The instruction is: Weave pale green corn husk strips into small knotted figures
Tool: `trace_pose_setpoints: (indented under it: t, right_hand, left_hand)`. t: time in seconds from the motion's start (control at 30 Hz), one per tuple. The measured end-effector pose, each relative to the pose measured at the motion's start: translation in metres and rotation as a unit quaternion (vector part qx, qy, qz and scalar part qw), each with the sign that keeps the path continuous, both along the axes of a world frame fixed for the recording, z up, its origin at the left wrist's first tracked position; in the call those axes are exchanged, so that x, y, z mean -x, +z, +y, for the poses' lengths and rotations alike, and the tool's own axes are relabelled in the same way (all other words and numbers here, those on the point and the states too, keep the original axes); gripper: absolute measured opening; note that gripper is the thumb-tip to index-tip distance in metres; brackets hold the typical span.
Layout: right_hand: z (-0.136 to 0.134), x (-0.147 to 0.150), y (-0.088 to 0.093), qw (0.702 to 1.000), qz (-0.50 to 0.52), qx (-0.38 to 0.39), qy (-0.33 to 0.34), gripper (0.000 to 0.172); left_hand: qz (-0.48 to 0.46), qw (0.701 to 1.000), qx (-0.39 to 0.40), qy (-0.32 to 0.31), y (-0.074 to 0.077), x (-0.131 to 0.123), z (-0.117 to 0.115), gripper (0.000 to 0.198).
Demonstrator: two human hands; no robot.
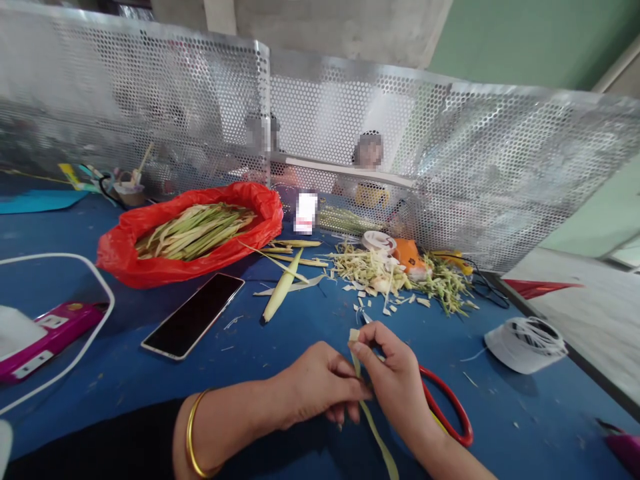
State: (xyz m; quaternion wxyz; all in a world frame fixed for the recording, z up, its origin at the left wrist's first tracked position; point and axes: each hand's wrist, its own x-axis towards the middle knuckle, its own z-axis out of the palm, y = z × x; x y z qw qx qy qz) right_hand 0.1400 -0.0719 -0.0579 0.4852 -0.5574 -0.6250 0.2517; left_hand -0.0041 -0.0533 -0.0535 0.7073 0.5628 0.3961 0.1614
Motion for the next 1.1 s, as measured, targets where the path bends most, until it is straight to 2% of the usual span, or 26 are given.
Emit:
trace_pose_setpoints:
  t: [0.07, 0.13, 0.17, 0.27, 0.33, 0.47, 0.7, 1.0, 1.1]
  right_hand:
    - [0.000, -0.007, 0.005, 0.994, -0.057, -0.089, -0.032, 0.008]
    - [-0.004, -0.013, 0.011, 0.975, -0.112, -0.176, -0.071, 0.010]
    - [-0.006, -0.015, 0.013, 0.969, -0.132, -0.195, -0.071, 0.008]
    - [-0.011, -0.011, 0.012, 0.979, -0.150, -0.139, 0.018, 0.014]
    - [-0.011, -0.004, 0.005, 0.987, -0.126, -0.076, 0.064, 0.013]
    - [-0.004, 0.009, -0.008, 0.995, -0.043, -0.010, 0.084, 0.022]
    - [-0.007, 0.008, -0.005, 0.995, -0.024, -0.010, 0.096, 0.030]
    - [-0.009, 0.008, -0.006, 0.992, -0.039, 0.004, 0.119, 0.030]
    - [-0.010, 0.010, -0.005, 0.991, -0.055, -0.004, 0.125, 0.032]
  left_hand:
    - [-0.031, 0.997, 0.026, 0.070, 0.002, 0.000, 0.004, 0.029]
    - [-0.082, 0.983, 0.055, 0.153, 0.007, 0.002, 0.010, 0.031]
    - [-0.113, 0.974, 0.062, 0.185, 0.010, 0.004, 0.013, 0.033]
    - [-0.188, 0.953, 0.046, 0.233, 0.018, 0.010, 0.018, 0.040]
    - [-0.205, 0.946, 0.035, 0.248, 0.021, 0.011, 0.017, 0.041]
    - [-0.204, 0.944, 0.037, 0.258, 0.019, 0.008, 0.011, 0.036]
    - [-0.209, 0.940, 0.055, 0.263, 0.018, 0.006, 0.009, 0.033]
    - [-0.208, 0.936, 0.055, 0.279, 0.016, 0.005, 0.010, 0.032]
    - [-0.199, 0.933, 0.065, 0.291, 0.018, 0.005, 0.012, 0.037]
